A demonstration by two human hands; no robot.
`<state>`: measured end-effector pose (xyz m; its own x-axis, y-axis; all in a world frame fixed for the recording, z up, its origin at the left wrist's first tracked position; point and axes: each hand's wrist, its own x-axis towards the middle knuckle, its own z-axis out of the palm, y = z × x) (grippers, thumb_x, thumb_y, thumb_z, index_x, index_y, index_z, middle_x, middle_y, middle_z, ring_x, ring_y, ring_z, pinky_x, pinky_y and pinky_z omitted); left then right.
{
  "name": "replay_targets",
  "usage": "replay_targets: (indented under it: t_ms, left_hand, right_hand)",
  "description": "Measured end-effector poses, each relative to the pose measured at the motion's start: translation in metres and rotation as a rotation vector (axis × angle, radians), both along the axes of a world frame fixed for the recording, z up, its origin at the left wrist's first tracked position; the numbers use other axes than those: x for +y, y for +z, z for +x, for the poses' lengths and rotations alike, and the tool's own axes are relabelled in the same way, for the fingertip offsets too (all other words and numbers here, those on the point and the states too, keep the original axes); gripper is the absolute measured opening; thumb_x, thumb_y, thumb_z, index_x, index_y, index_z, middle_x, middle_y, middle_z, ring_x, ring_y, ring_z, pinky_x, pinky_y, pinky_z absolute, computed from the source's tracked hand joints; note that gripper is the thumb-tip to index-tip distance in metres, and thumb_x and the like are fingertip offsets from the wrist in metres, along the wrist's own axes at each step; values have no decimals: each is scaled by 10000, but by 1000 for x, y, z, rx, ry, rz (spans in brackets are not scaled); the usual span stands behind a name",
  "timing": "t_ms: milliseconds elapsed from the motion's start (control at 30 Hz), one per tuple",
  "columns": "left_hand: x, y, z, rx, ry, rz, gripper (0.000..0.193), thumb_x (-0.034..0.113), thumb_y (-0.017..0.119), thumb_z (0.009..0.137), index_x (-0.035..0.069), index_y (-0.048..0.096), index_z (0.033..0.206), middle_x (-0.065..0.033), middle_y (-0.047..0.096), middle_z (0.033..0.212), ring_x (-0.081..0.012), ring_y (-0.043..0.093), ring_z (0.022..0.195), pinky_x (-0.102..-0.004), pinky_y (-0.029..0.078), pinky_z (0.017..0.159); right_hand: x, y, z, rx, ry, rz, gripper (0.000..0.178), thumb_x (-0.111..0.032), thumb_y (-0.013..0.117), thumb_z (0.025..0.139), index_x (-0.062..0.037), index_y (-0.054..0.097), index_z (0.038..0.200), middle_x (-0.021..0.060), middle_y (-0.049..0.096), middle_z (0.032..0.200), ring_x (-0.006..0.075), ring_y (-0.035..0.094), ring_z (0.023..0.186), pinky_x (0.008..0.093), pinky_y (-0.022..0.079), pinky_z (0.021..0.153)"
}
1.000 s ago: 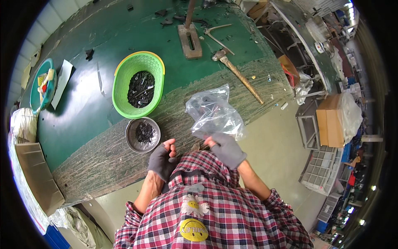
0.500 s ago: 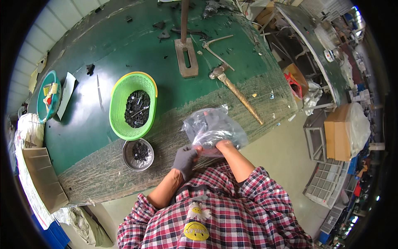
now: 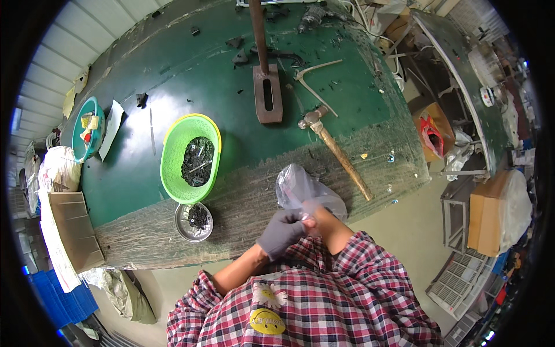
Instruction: The person picks small black plastic parts from a bowl, places them into a metal jig, and uses a hammer to press them into place. The person repeats this process for several parts, transferring them from a plastic bag into the bowl and then into the jig.
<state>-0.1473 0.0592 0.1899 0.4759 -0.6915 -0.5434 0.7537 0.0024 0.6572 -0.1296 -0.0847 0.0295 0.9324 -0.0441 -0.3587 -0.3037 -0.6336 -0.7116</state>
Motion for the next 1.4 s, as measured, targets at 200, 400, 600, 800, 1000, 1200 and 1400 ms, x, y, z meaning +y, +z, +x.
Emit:
replay_targets:
  t_ms: [200, 400, 600, 800, 1000, 1200, 1400]
  left_hand:
    - [54, -2, 22, 85, 385, 136, 130, 132, 679, 912, 31, 612, 866, -10, 542, 691, -65, 419, 518, -203, 304, 471]
    - [83, -13, 13, 116, 449, 144, 101, 118, 687, 899, 44, 618, 894, 20, 522, 704, -60, 416, 565, -184, 308, 500]
    - [134, 5, 0, 233, 503, -30, 298, 177, 661, 925, -10, 619, 1153, 2, 554, 830, -83, 455, 693, -203, 362, 590]
    - [184, 24, -21, 461, 582, -419, 547, 357, 561, 1004, -65, 496, 1347, -207, 601, 1284, -281, 616, 1145, -392, 511, 1018]
    - [242, 19, -13, 465, 776, -650, 589, 384, 511, 1023, -78, 452, 1383, -226, 549, 1337, -268, 596, 1093, -392, 506, 995]
    - [292, -21, -12, 394, 958, -577, 536, 361, 431, 1054, -57, 450, 1390, -204, 562, 1317, -300, 564, 1203, -441, 445, 1086]
    - [315, -61, -3, 524, 1113, -581, 436, 253, 385, 1073, -77, 469, 1345, -234, 538, 1331, -319, 536, 1245, -458, 430, 1116]
  right_hand:
    - [-8, 36, -8, -108, 223, -71, 443, -430, 665, 868, -91, 632, 1152, 119, 676, 1151, 289, 678, 951, 397, 537, 849]
    - [73, 62, -44, 176, -1011, 1454, 222, -188, 602, 949, -26, 560, 1096, 105, 626, 988, 203, 627, 927, 367, 542, 892]
    - [97, 140, -98, 214, -1394, 1802, 110, -66, 487, 1017, 11, 545, 1069, 127, 575, 1059, 219, 624, 919, 315, 586, 826]
    - [152, 216, -92, 212, -826, 1802, 183, -122, 490, 1040, 35, 582, 1023, 153, 620, 1070, 222, 642, 937, 319, 585, 863]
    - [222, 210, -40, 132, -344, 1327, 164, -123, 527, 1021, 4, 631, 1023, 68, 654, 1026, 147, 626, 924, 282, 522, 850]
    - [293, 176, -5, -121, 283, 554, 184, -132, 538, 984, 2, 631, 1069, 151, 686, 1007, 260, 663, 921, 359, 512, 832]
    - [313, 166, 16, -79, 397, 574, 267, -151, 460, 1006, 5, 640, 1128, 166, 685, 1054, 296, 666, 982, 374, 506, 875]
